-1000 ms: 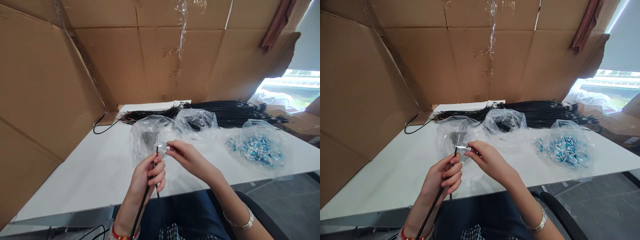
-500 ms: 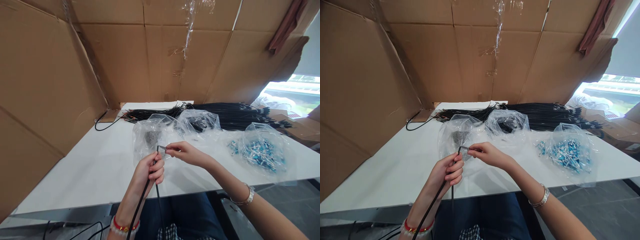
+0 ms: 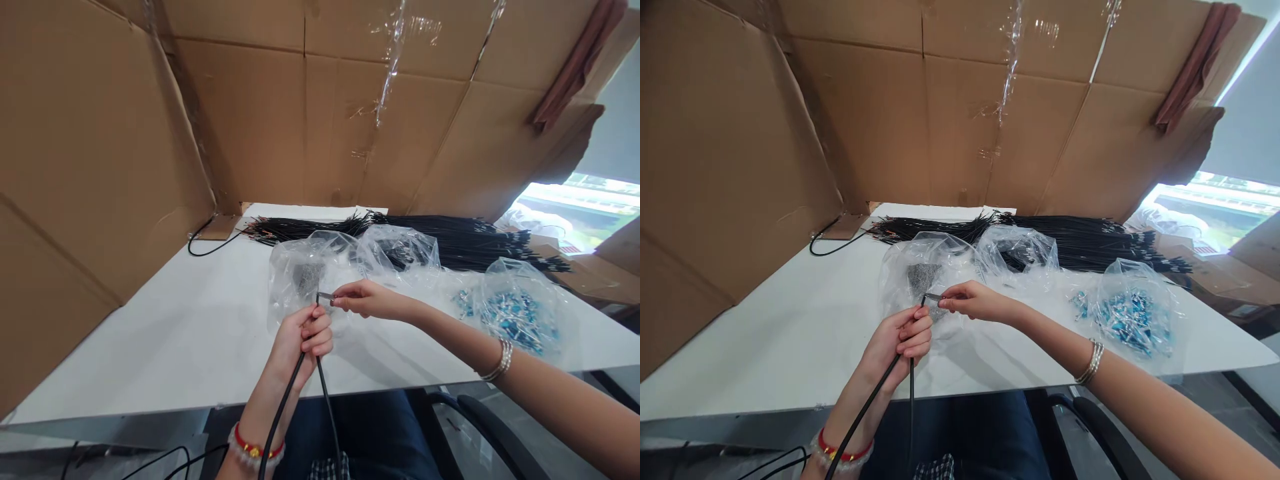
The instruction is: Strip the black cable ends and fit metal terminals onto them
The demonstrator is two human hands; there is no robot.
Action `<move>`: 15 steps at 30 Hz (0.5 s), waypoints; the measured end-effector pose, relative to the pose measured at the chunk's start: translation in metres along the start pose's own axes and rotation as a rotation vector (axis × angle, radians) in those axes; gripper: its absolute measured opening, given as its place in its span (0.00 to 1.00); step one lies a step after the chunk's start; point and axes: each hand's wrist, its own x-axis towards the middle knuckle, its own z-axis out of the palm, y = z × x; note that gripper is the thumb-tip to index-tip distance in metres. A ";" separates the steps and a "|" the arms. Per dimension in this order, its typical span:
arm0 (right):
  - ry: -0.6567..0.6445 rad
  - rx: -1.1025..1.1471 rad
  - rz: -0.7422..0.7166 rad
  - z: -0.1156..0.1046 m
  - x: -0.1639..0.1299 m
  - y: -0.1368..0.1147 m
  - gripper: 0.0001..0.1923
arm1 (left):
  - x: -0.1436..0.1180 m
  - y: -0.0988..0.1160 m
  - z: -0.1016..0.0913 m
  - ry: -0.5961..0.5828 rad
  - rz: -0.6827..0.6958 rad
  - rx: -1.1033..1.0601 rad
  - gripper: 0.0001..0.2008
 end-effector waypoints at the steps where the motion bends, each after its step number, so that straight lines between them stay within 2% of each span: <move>1: -0.003 -0.004 0.002 0.000 0.000 0.000 0.18 | 0.000 -0.001 -0.001 -0.002 -0.002 0.005 0.15; 15: 0.020 -0.012 0.015 0.003 -0.004 -0.001 0.18 | 0.002 -0.005 -0.004 0.019 0.014 0.097 0.13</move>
